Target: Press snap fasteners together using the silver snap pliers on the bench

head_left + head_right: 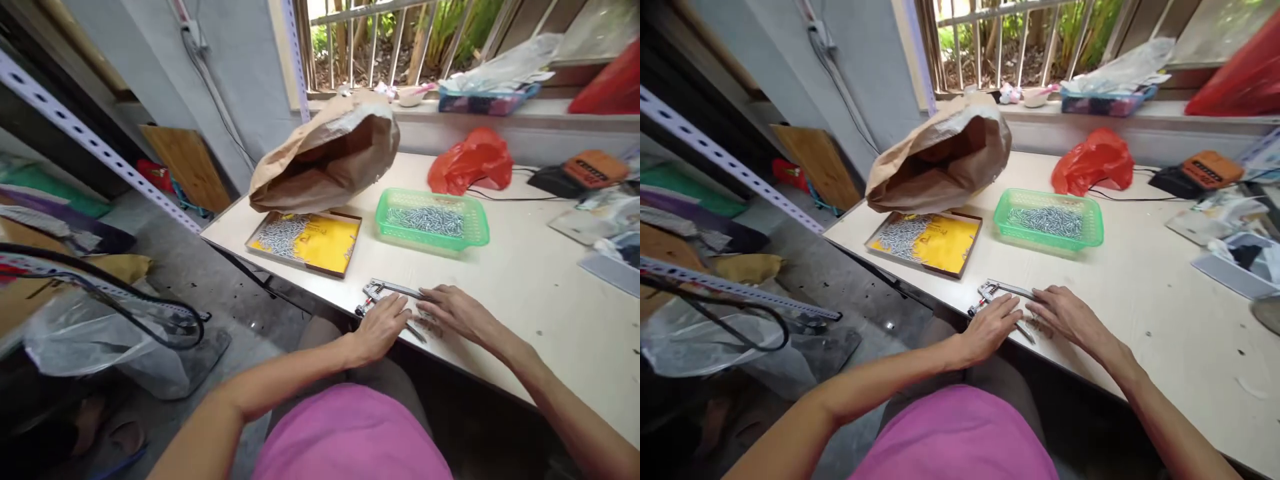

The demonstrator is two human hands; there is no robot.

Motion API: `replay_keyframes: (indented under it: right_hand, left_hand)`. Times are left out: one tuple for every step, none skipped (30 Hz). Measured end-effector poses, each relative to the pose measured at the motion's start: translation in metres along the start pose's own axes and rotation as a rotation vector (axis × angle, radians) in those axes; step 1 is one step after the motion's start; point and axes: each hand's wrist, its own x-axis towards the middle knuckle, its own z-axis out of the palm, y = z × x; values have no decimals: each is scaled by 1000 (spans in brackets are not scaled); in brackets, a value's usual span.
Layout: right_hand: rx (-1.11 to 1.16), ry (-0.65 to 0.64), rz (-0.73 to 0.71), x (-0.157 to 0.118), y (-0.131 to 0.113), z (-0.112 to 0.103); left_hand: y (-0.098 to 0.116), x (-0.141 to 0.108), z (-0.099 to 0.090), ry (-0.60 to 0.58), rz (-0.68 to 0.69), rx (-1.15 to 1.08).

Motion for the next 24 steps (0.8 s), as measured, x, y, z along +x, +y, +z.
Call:
replay_keyframes:
  right_hand:
    - [8,5,13,2,3,0]
    - [4,13,26,5,5,0]
    - [-13,17,35,7,7,0]
    - [-39,21,40,11,9,0]
    - [-71,23,44,14,11,-1]
    - [-104,27,52,19,13,-2]
    - [-136,34,64,24,15,-4]
    - [-163,42,76,29,14,-7]
    - [-185,48,86,35,13,-11]
    - [-200,49,83,41,8,-14]
    - [-203,41,60,47,1,-17]
    - [-191,23,16,52,-9,-20]
    - [-166,-9,-44,57,-21,-22]
    - [-136,-49,-108,61,-34,-23]
    - [-106,-94,-169,65,-48,-23]
    - [-85,-138,-215,69,-61,-22]
    - [-75,-175,-246,71,-72,-21]
    - [-76,-204,-266,74,-81,-18]
    - [-85,-221,-283,76,-88,-15]
    - [-100,-228,-303,78,-93,-12]
    - [-116,-229,-328,80,-95,-7]
    - [-138,-221,-351,82,-96,-2]
    - [-158,-207,-372,84,-96,3]
    - [-172,-187,-381,86,-95,9]
  left_hand:
    - [3,-4,1,9,-4,-11]
    - [5,-7,2,14,-9,-21]
    - [7,-7,4,16,-14,-31]
    - [9,-6,7,13,-16,-41]
    - [10,-3,9,7,-18,-51]
    - [11,1,12,2,-23,-60]
    - [12,4,14,-2,-33,-68]
    - [13,8,15,2,-49,-78]
    - [15,10,16,15,-68,-91]
    - [17,10,14,33,-81,-108]
    - [19,9,12,50,-76,-130]
    - [21,6,9,60,-49,-155]
    - [23,2,5,64,-2,-181]
    - [25,-4,1,63,51,-202]
    - [25,-10,-3,56,97,-215]
    - [25,-16,-5,50,125,-219]
    - [24,-22,-7,47,131,-213]
    - [23,-27,-7,46,121,-201]
    - [21,-31,-6,46,106,-187]
    - [19,-34,-4,42,91,-172]
    - [17,-36,0,38,80,-155]
    - [15,-38,4,32,73,-135]
    - [14,-38,8,26,68,-113]
    - [14,-38,13,23,69,-88]
